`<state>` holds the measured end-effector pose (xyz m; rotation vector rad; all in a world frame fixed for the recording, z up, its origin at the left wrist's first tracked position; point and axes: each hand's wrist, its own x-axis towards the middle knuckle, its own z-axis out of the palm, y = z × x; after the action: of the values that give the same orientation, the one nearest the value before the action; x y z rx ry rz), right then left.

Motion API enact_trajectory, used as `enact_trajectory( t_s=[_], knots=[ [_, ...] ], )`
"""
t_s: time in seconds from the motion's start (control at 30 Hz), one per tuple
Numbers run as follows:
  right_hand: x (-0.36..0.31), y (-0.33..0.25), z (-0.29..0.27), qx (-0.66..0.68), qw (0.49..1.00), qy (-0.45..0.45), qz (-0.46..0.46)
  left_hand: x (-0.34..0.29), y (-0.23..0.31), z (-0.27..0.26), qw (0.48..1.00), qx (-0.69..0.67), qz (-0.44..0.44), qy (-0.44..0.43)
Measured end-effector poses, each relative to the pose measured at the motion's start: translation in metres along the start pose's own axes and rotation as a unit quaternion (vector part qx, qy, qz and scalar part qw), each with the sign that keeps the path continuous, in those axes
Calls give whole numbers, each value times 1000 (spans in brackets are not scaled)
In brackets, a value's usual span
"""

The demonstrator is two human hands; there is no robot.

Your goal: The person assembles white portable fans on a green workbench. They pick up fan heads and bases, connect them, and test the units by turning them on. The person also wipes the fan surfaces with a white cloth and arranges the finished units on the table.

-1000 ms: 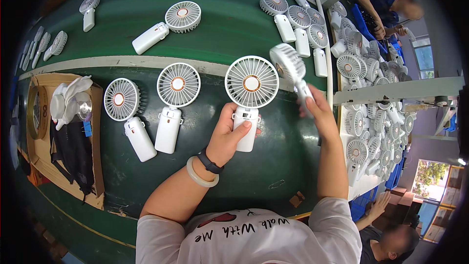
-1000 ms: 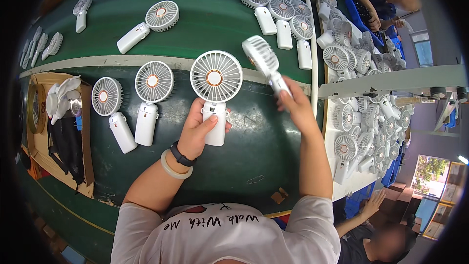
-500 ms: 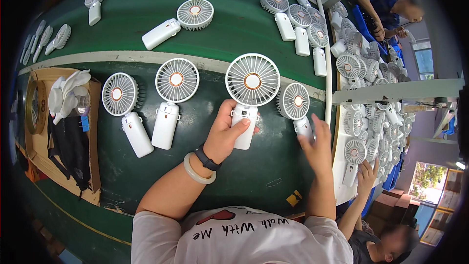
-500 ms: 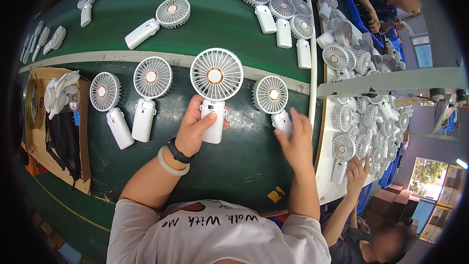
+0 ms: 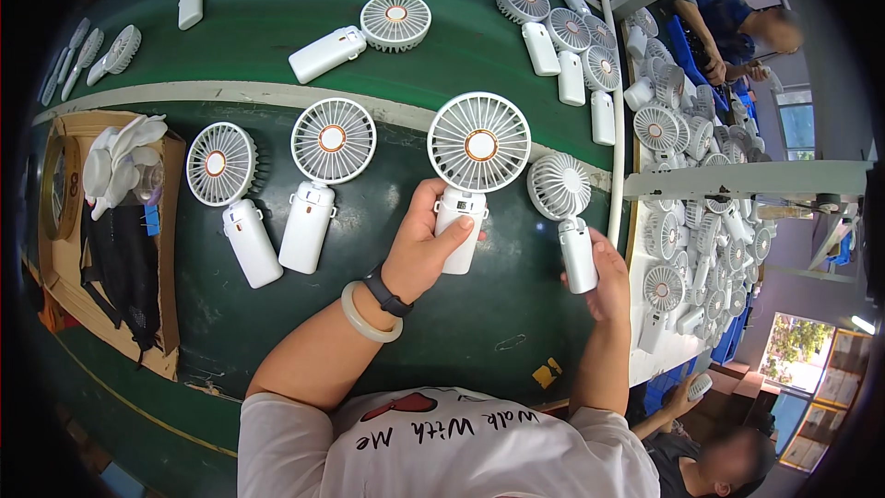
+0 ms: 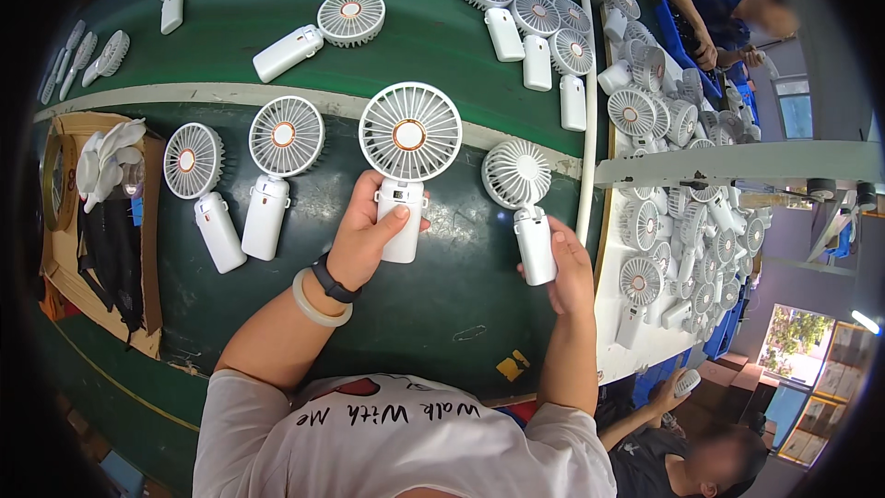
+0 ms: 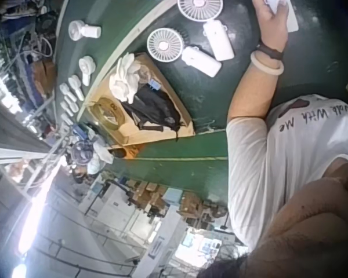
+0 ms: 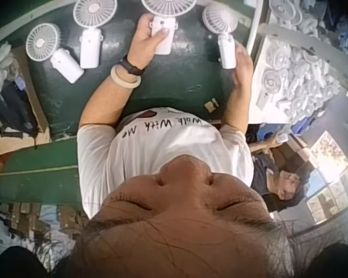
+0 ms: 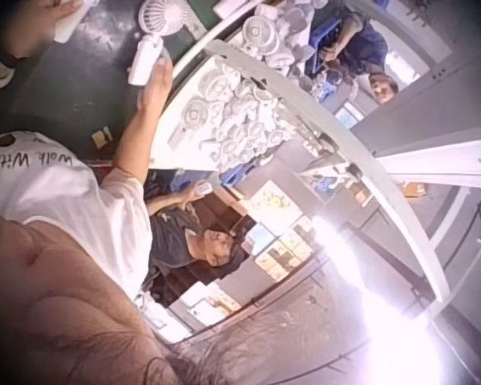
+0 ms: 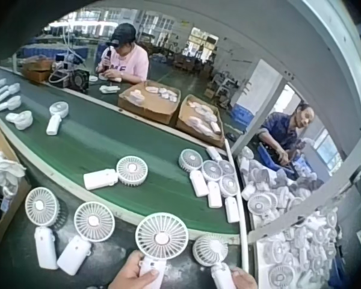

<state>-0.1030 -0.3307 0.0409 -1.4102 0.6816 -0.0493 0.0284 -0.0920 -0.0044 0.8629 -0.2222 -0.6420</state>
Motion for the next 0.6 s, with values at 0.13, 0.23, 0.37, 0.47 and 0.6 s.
enact_trajectory(
  t_s=[0.13,0.23,0.37,0.47,0.6],
  knots=[
    [-3,6,3,-413,891,88,-166,-1,1,-2,1000,-4,0,2],
    [-11,4,29,-587,772,112,-218,0,1,-3,1000,-8,-11,1],
    [13,7,31,-455,865,87,-192,0,0,-2,1000,14,-6,-1],
    [33,-1,49,60,991,-77,-93,-3,-2,1,998,6,55,28],
    [48,-21,88,262,930,-248,-65,-2,1,1,995,-22,76,64]
  ],
)
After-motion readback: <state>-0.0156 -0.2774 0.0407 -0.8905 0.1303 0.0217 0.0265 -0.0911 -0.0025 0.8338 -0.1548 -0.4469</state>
